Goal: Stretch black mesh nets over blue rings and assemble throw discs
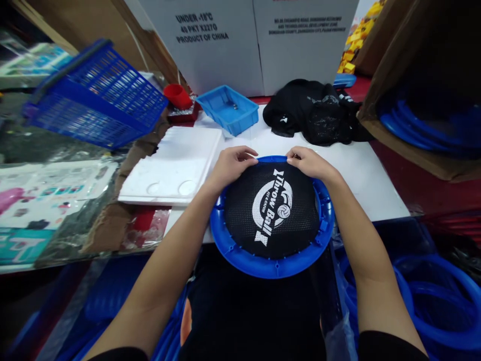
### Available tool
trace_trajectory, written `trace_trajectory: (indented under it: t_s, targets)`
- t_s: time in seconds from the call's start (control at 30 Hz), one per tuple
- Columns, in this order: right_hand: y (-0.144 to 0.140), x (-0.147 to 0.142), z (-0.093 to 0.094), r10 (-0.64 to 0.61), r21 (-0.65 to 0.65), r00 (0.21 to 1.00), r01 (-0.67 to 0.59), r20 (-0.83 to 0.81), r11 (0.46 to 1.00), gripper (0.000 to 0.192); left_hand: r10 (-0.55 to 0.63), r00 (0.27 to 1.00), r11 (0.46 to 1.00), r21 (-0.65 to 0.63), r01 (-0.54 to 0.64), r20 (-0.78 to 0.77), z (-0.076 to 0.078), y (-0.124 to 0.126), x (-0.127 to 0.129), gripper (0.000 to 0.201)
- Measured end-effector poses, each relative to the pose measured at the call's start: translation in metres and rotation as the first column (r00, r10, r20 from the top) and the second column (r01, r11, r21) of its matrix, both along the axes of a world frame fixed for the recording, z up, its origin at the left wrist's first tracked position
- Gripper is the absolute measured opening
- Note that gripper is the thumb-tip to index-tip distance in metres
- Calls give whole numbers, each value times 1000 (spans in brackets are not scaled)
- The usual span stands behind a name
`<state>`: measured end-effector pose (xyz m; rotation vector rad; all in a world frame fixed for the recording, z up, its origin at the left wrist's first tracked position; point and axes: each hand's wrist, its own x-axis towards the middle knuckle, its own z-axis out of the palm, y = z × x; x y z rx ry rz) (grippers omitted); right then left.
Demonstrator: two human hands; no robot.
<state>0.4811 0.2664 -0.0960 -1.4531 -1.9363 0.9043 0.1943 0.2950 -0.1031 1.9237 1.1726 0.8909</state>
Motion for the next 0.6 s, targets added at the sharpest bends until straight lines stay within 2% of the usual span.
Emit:
trace_trajectory:
  t_s: [0.1, 0.2, 0.33, 0.43, 0.5, 0.6]
  targets:
    - [2, 2, -2, 25, -45, 999, -27, -45, 999, 20, -54, 997, 998, 15, 55, -62, 3, 4, -2, 19]
    - [4, 1, -5, 0, -7, 1000, 0, -19, 1000, 16, -121, 985, 991, 39, 127, -127, 7, 6, -3, 20]
    - [1, -2, -3, -31, 45, 999, 29, 40, 999, 15, -108, 978, 992, 51, 119, -178, 12, 3, -1, 23]
    - [0, -2, 0, -4, 10, 1000, 4, 11, 1000, 17, -99, 968, 987, 103, 125, -231, 13, 0, 1, 21]
    - [1, -3, 0, 8, -19, 1000, -8, 0, 1000, 17, -130, 960, 980, 114, 162, -248, 12, 0, 0, 22]
    - [2, -6, 0, -13, 27, 999, 12, 45, 1000, 14, -194, 938, 965, 115, 234, -287, 12, 0, -2, 26]
